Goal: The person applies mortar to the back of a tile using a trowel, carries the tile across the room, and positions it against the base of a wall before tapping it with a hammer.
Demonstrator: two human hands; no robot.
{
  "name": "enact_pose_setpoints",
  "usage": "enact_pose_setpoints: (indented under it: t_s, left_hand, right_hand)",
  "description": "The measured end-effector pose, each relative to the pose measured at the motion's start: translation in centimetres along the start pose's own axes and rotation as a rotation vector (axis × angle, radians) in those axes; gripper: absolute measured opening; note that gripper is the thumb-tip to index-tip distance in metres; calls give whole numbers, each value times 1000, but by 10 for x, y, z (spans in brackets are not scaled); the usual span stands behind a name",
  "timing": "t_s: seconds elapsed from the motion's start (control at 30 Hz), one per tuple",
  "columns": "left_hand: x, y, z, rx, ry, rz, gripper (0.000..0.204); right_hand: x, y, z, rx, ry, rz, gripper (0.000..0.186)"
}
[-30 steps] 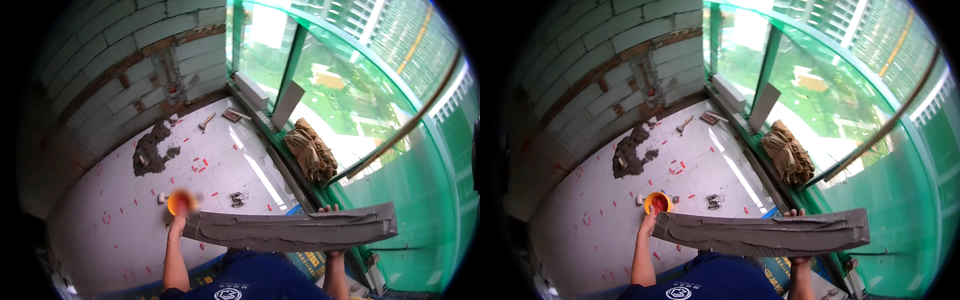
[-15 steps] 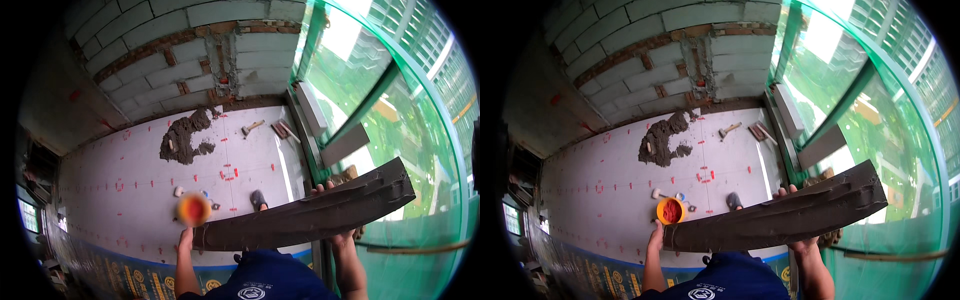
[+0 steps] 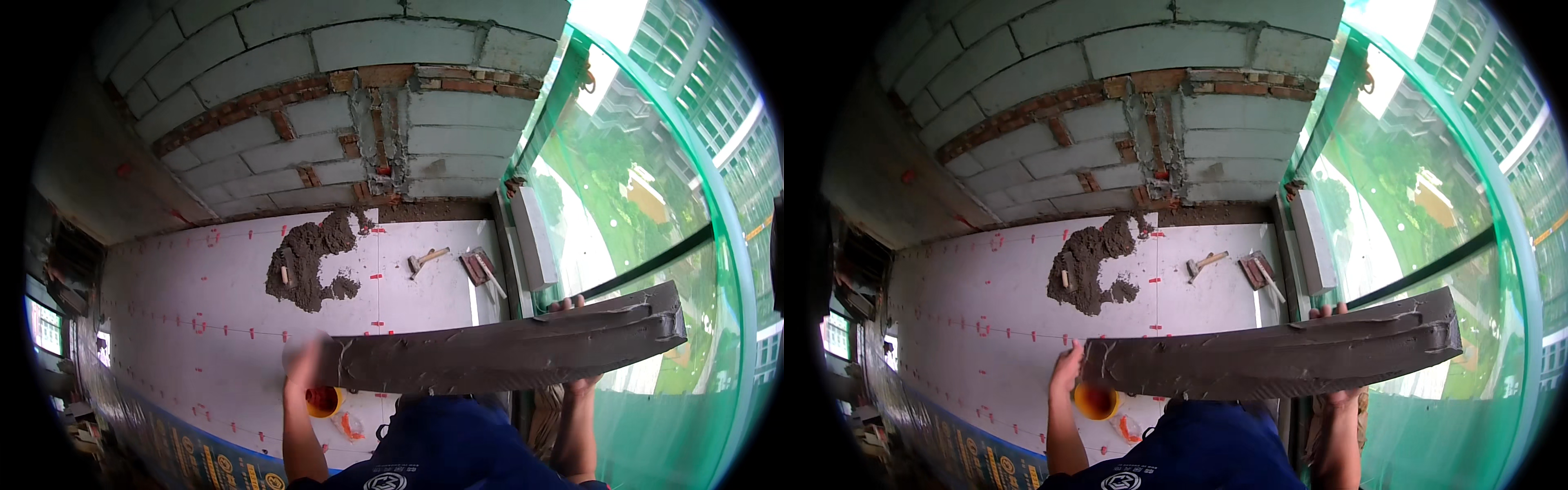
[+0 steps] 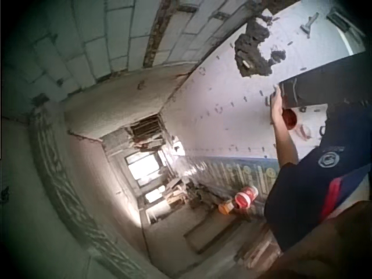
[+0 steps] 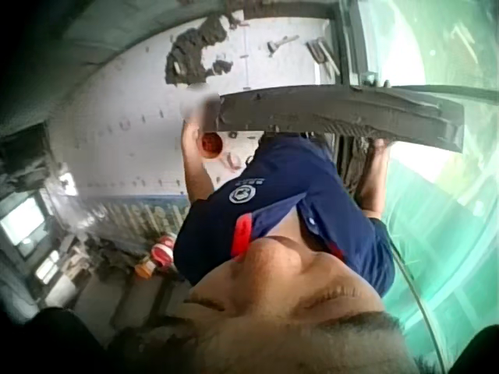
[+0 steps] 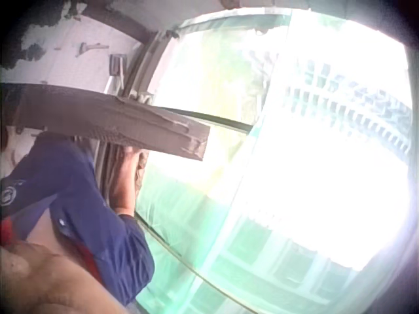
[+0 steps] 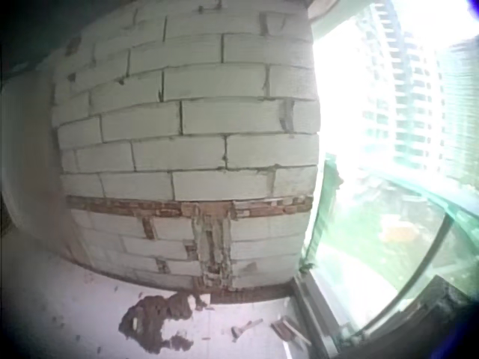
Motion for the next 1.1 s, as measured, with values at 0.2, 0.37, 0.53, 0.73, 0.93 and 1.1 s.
enact_pose_setpoints:
  t_s: [0.2,0.37,0.53,0.73,0.93,1.1]
  left_hand:
    - [4,-43,95,-149,207,-87,29]
    - [10,-117,85,-285,604,131,24]
    - [-63,-143,167,-527,1067,-99,25]
    - [-77,-122,245,-895,1355,176,24]
    - [-58,-127,252,-1042,854,930,17]
    - [-39,-101,332,-1463,1045,753,14]
  right_hand:
    - [31,-142,3,-40,-207,389,74]
    - [189,-300,23,326,2673,-319,68]
    - [193,-471,60,1898,2659,-407,53]
    - [126,-591,120,2286,2047,-300,52]
    - [129,-663,177,2158,1870,-386,51]
    - [95,-687,191,1884,1841,-604,50]
Point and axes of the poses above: each hand's wrist, its own y-axis away from the middle knuckle, its own x-axis out of the back of the hand, z = x × y, the point moved 7 cm from there along -y, towards the middle knuckle, and after that the axes turned 9 degrees about y, right-handed, at the moved point
